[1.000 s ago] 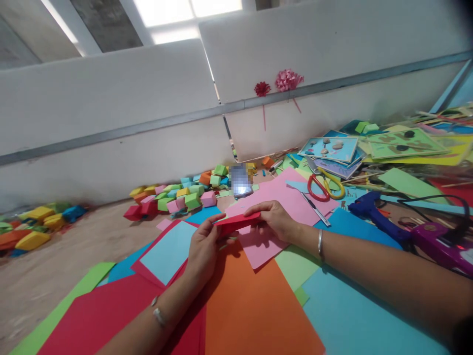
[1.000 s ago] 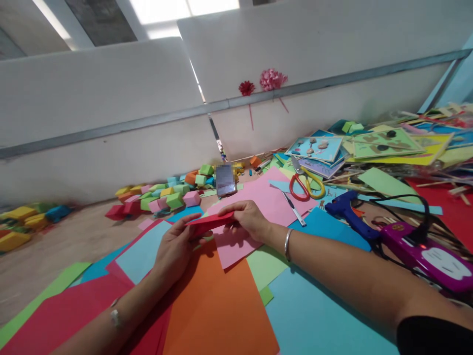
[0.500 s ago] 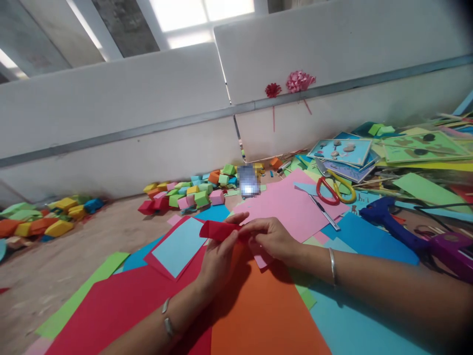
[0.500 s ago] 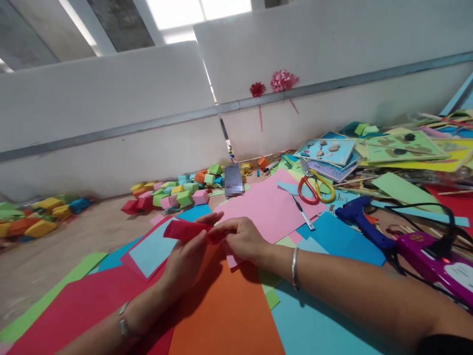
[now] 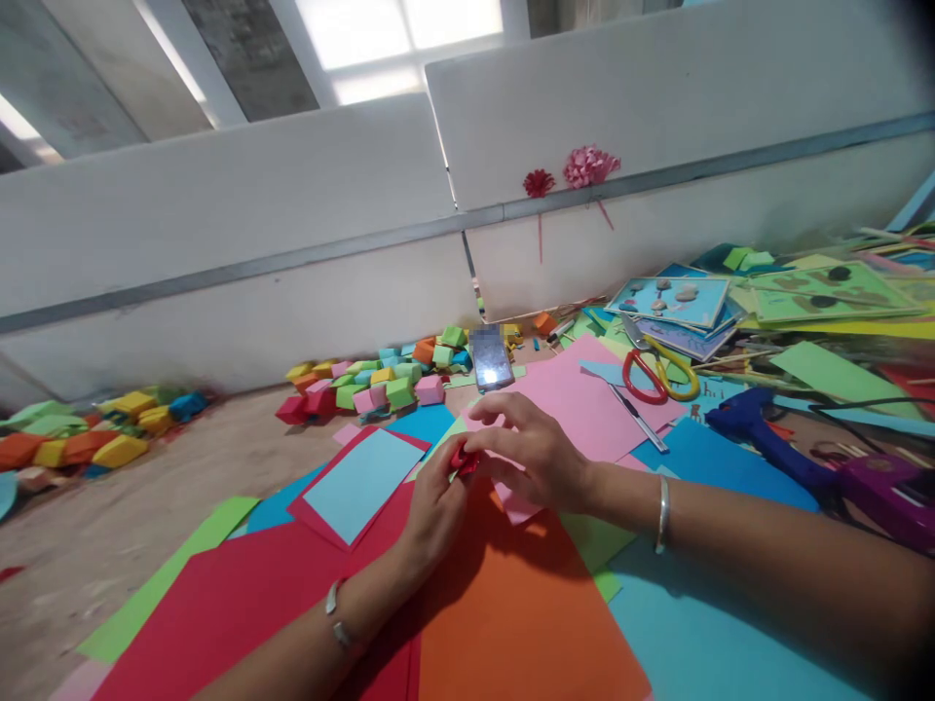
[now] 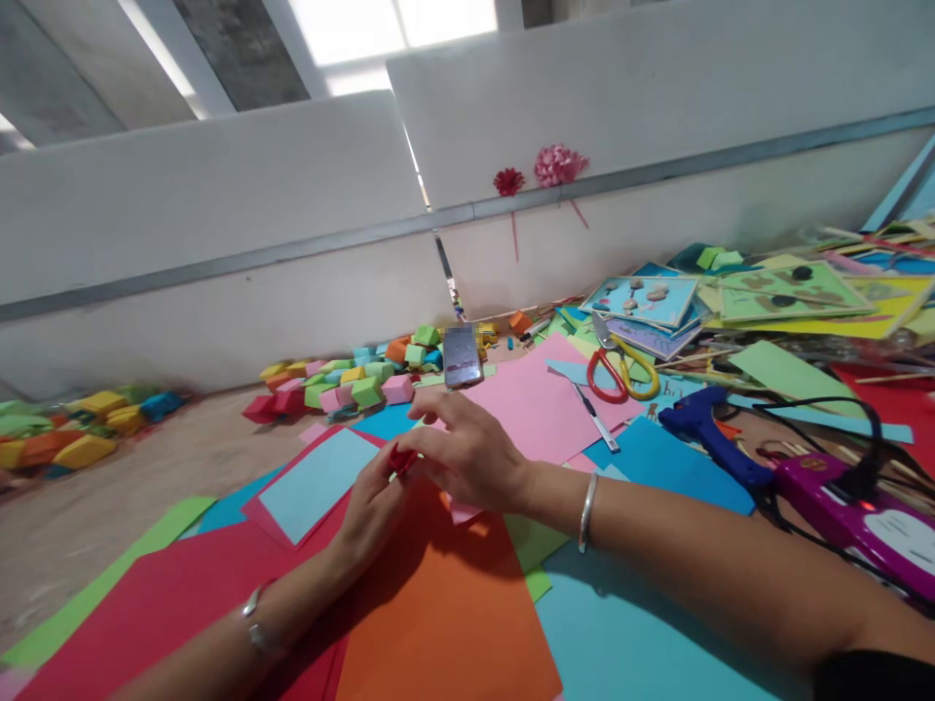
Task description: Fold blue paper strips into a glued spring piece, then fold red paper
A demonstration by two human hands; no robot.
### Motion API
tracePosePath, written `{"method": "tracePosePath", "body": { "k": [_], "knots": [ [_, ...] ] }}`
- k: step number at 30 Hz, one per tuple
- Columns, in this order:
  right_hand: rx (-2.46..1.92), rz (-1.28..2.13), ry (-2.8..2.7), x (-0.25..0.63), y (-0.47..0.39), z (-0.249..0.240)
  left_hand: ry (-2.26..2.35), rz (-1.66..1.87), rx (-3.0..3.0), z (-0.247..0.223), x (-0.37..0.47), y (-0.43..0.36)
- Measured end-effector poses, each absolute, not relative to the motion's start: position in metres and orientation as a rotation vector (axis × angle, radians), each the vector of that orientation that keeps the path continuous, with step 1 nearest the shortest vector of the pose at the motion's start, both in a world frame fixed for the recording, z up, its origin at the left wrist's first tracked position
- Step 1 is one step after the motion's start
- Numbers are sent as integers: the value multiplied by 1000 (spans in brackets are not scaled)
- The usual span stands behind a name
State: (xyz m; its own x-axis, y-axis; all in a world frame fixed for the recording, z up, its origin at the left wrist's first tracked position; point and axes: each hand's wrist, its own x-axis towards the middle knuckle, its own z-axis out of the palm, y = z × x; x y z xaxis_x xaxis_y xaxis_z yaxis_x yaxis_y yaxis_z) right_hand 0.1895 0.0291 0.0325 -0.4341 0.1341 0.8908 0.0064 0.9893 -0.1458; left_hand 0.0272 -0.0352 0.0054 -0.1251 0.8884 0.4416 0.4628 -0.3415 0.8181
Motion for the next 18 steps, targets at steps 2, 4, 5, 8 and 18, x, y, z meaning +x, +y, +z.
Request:
{"method": "tracePosePath", "body": {
  "k": [2, 4, 5, 8, 18],
  "knots": [
    [-68, 214, -2038, 190, 34, 34, 1505, 1404, 1832, 8, 29, -38],
    [-3, 299, -2056, 191, 38, 37, 1507, 1336, 1902, 11, 31, -41],
    [36, 345, -2057, 192, 41, 39, 1505, 1300, 1934, 12, 31, -42],
    [119, 539, -2061, 195, 45, 45, 1484, 1209, 2010, 13, 31, -43],
    [59, 797, -1982, 196, 46, 37, 1357, 1120, 2115, 12, 23, -39]
  ]
}}
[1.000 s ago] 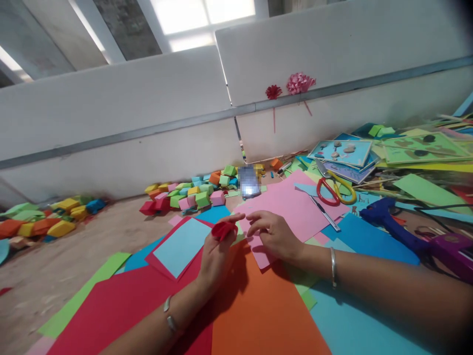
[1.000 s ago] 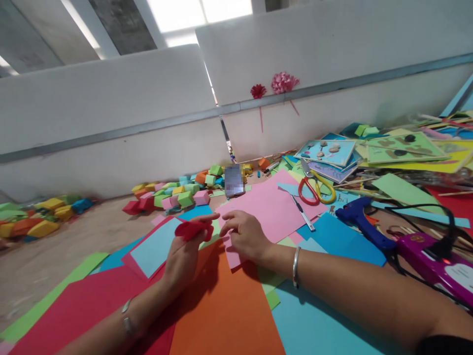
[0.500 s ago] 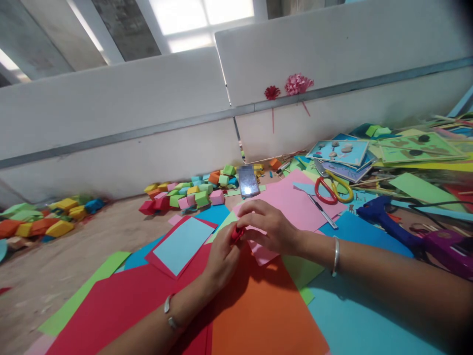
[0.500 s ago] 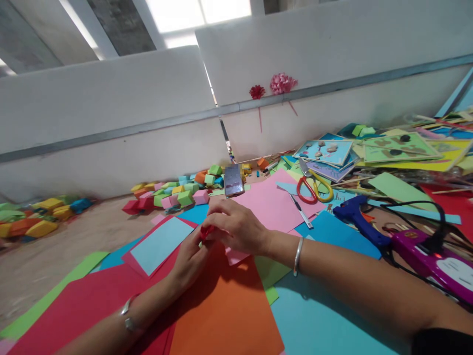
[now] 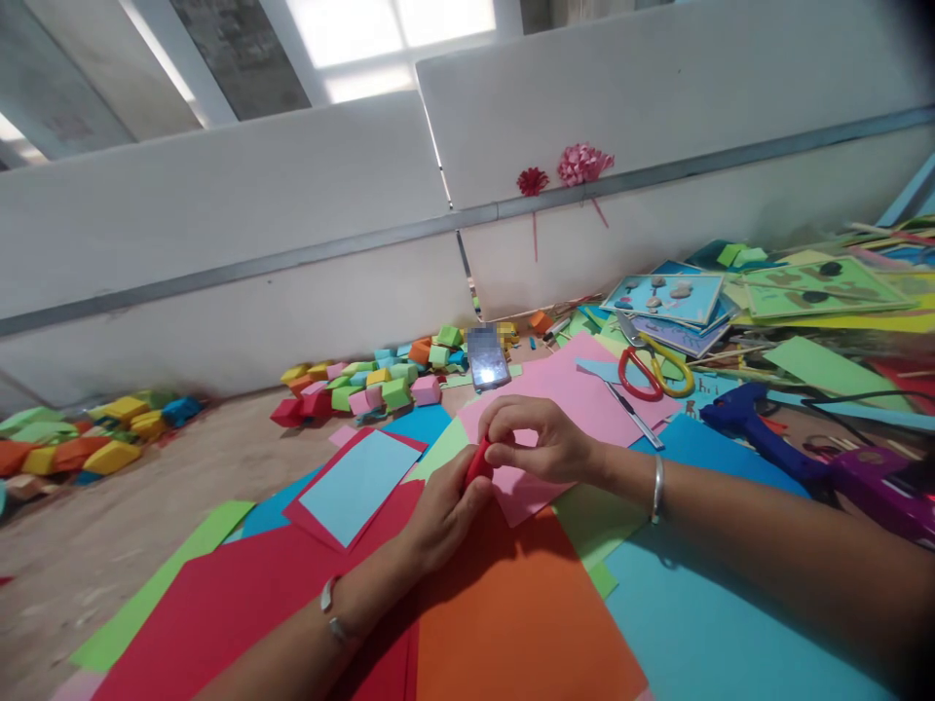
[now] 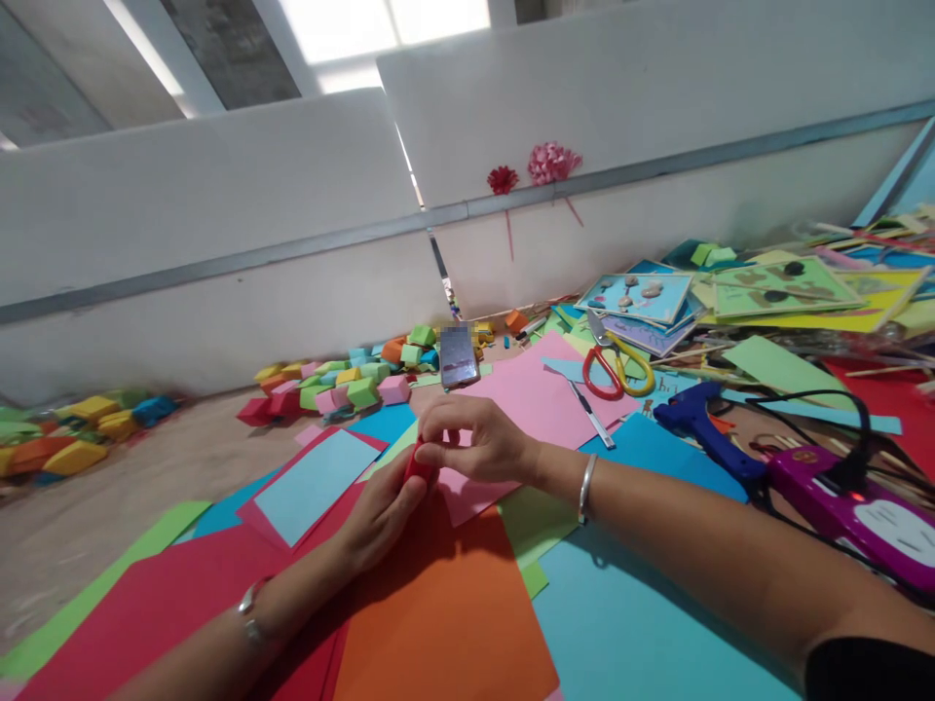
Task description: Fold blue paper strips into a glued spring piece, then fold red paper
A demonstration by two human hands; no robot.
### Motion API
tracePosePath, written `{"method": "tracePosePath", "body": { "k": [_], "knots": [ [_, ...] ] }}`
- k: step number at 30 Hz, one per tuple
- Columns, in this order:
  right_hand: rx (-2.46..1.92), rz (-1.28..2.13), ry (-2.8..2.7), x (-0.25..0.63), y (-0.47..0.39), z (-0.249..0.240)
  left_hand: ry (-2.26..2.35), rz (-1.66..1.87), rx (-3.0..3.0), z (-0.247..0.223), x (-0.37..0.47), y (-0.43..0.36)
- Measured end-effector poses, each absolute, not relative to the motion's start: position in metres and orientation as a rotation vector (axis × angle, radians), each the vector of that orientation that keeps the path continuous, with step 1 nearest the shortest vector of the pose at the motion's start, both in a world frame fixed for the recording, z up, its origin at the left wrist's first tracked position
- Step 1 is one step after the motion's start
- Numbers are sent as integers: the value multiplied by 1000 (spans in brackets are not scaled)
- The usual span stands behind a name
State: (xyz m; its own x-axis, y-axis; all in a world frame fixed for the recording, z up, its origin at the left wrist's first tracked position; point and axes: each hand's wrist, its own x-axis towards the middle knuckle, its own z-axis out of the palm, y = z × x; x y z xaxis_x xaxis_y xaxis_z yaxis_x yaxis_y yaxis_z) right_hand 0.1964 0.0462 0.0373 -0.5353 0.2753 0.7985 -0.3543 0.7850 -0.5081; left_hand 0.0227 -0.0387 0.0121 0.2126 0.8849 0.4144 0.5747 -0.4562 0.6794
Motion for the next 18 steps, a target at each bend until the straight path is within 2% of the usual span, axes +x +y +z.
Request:
{"method": "tracePosePath", "body": {
  "k": [10, 18],
  "knots": [
    [59, 414, -1983, 192, 41, 30, 1379, 1243, 2154, 10, 27, -42],
    [74, 305, -2000, 192, 37, 31, 1388, 1691, 2307, 15, 26, -46]
  ]
}}
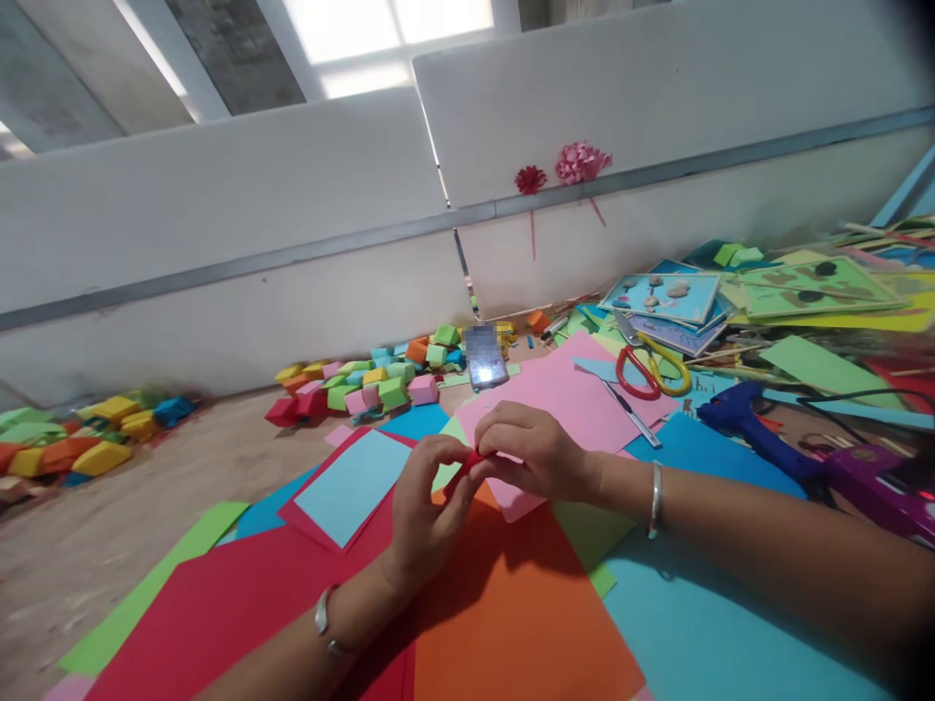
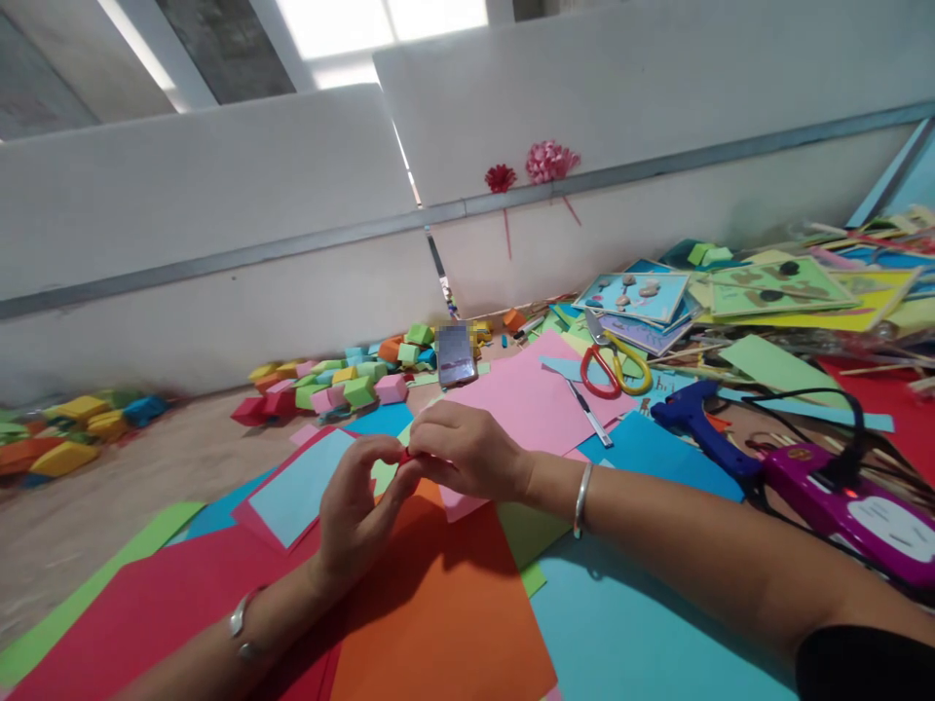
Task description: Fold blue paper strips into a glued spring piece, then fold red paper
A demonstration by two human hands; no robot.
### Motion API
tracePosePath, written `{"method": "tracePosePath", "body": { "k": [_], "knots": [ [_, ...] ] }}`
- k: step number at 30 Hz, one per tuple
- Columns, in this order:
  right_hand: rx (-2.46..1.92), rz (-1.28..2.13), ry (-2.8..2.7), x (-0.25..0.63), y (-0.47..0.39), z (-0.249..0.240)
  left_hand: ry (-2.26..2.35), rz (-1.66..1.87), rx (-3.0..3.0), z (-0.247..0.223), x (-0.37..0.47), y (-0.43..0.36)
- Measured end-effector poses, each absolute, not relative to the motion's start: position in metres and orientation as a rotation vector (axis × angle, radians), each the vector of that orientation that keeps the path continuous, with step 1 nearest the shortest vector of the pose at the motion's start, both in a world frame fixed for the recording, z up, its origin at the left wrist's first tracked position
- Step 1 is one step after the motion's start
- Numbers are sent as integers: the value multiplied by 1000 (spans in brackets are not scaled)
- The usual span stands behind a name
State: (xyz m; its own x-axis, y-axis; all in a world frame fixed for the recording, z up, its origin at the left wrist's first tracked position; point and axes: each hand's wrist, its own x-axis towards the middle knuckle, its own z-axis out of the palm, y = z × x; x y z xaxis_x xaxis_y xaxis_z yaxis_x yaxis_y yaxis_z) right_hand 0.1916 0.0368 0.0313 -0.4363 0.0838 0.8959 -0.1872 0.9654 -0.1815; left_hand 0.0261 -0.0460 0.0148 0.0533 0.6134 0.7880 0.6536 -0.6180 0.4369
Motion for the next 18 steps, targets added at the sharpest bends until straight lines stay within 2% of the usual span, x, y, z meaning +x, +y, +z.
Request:
{"method": "tracePosePath", "body": {
  "k": [18],
  "knots": [
    [113, 235, -2011, 194, 39, 33, -1342, -1793, -2238, 13, 26, -45]
  ]
}}
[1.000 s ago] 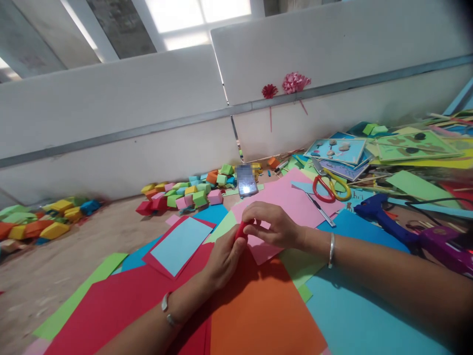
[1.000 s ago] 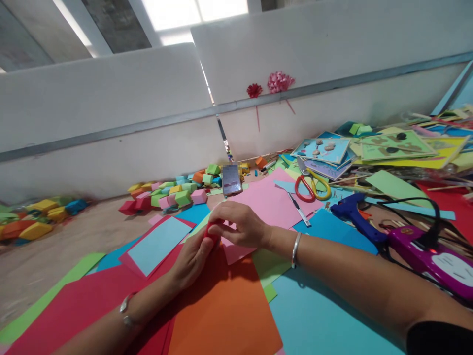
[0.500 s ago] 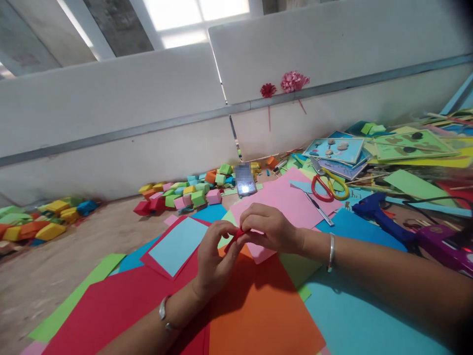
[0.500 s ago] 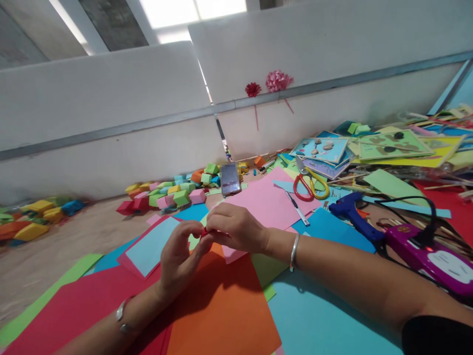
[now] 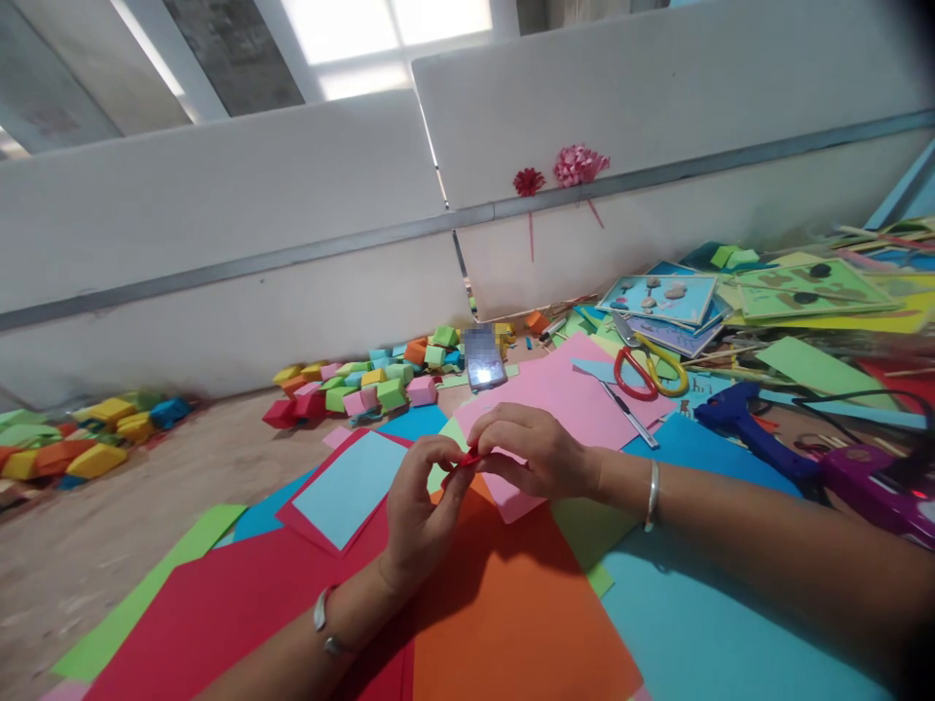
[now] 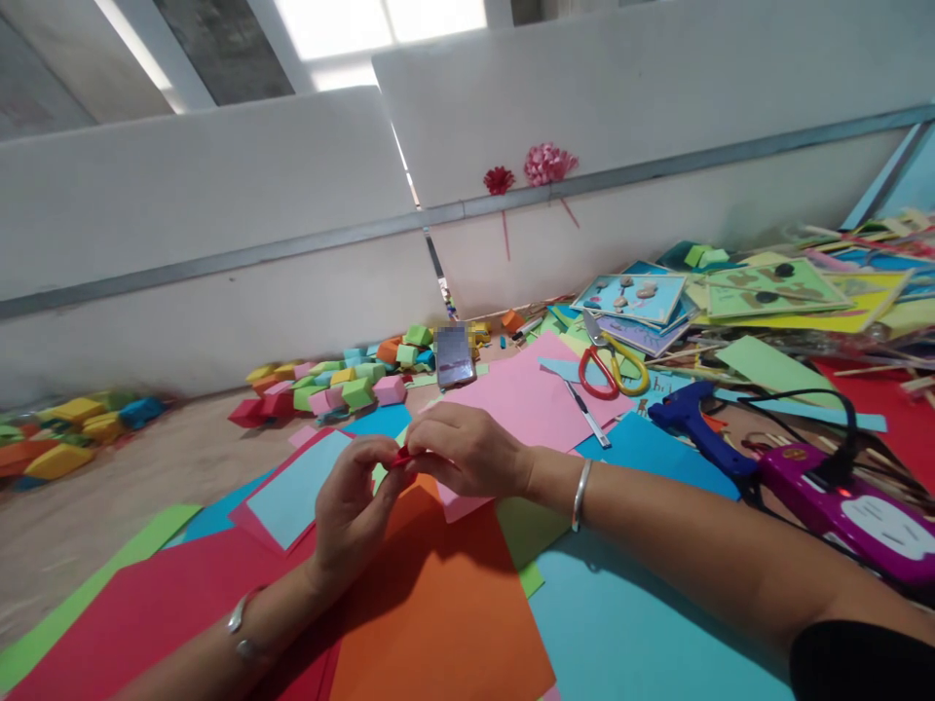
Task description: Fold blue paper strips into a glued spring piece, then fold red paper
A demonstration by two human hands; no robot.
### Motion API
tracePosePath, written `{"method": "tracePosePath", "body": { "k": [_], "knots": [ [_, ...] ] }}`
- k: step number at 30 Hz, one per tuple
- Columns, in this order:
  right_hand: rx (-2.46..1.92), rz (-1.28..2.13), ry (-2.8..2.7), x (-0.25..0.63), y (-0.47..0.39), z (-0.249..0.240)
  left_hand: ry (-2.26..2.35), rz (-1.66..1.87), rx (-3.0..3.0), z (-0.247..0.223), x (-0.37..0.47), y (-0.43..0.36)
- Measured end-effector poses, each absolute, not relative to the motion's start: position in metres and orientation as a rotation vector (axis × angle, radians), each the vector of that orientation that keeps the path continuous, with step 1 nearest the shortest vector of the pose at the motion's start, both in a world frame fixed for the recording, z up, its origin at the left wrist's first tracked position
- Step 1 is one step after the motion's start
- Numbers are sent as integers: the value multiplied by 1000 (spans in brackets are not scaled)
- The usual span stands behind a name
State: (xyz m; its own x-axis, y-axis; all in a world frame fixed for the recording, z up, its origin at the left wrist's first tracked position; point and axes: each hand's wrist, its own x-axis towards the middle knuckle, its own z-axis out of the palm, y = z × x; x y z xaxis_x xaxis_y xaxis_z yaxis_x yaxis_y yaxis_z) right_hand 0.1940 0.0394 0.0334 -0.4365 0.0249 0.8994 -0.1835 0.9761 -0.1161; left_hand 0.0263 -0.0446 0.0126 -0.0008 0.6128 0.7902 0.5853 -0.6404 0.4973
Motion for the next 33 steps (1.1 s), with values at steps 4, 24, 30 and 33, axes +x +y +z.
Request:
{"method": "tracePosePath", "body": {
  "k": [4, 24, 30, 33],
  "knots": [
    [142, 230, -2066, 195, 46, 32, 1322, 1750, 2209, 12, 24, -45],
    [128, 36, -2265, 196, 51, 29, 1455, 1721, 2401, 18, 23, -46],
    [110, 12, -2205, 195, 47, 26, 1446, 1719, 2398, 18, 25, -48],
    [40, 16, -2230, 194, 46, 23, 1461, 1726, 2384, 17, 25, -48]
  ]
}}
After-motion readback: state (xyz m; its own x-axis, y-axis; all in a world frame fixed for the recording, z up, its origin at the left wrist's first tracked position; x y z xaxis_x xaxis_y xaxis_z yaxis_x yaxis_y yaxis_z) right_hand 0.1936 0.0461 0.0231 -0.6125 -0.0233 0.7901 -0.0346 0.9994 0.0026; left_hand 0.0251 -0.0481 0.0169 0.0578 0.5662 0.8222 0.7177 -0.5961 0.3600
